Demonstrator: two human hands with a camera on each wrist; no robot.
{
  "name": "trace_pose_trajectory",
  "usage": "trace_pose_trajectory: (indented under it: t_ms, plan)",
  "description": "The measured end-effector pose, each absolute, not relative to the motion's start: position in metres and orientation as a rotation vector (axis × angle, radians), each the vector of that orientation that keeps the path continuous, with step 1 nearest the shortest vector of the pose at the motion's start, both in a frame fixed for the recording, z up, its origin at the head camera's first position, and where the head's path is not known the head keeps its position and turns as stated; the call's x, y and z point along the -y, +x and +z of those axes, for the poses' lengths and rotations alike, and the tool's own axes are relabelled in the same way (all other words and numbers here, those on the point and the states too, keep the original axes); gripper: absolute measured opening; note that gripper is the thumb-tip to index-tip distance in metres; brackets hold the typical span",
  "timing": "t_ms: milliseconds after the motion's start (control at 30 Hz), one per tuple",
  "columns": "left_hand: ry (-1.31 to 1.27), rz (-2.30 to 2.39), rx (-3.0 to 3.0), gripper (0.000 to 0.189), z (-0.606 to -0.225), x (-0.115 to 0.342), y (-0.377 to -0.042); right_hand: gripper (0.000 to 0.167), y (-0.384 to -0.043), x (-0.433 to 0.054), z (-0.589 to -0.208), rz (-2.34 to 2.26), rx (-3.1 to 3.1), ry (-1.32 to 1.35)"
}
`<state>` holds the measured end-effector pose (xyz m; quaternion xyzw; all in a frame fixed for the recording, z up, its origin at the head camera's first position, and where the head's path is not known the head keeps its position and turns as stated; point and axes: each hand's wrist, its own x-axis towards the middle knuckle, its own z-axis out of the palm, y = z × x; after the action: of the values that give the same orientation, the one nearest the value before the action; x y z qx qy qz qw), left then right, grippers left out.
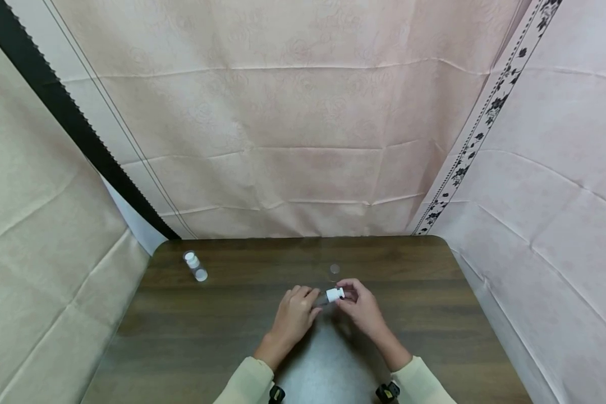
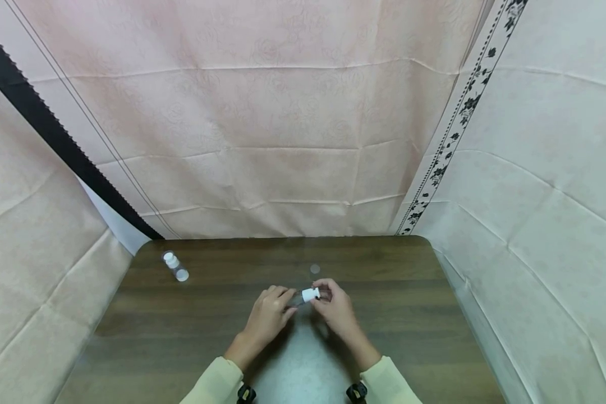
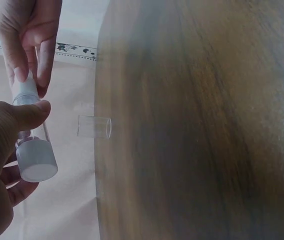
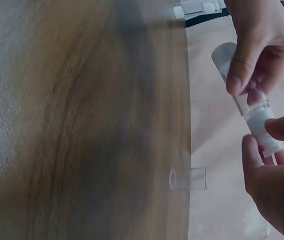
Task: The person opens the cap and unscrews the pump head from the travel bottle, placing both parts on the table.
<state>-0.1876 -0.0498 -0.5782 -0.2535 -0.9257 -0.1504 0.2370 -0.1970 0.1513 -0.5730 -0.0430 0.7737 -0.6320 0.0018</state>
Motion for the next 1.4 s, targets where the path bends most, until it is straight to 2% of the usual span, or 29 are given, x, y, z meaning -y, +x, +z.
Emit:
trace_pose_trajectory:
  t_ms: [500, 900, 1200, 1400]
  plan:
    - [-0.658, -0.462, 2.584, 0.040, -0.577, 0.045, -0.185, 0.040, -0.190, -0.145, -0.565, -2.011, -2.512, -0.060]
    - [-0.734, -0.335, 2.532, 0.038, -0.576, 0.047, -0.186, 0.014, -0.201, -0.157, -0.570, -1.646, -2.670, -0.068]
    - [-0.710, -0.323, 2.524, 0.039, -0.577, 0.048, -0.187, 0.029, -0.203, -0.156, -0.568, -1.765, -2.551, -0.103]
    - [-0.703, -0.322, 2.510, 0.039, -0.580, 0.050, -0.188, 0.031, -0.201, -0.153, -0.570, -1.891, -2.483, -0.068]
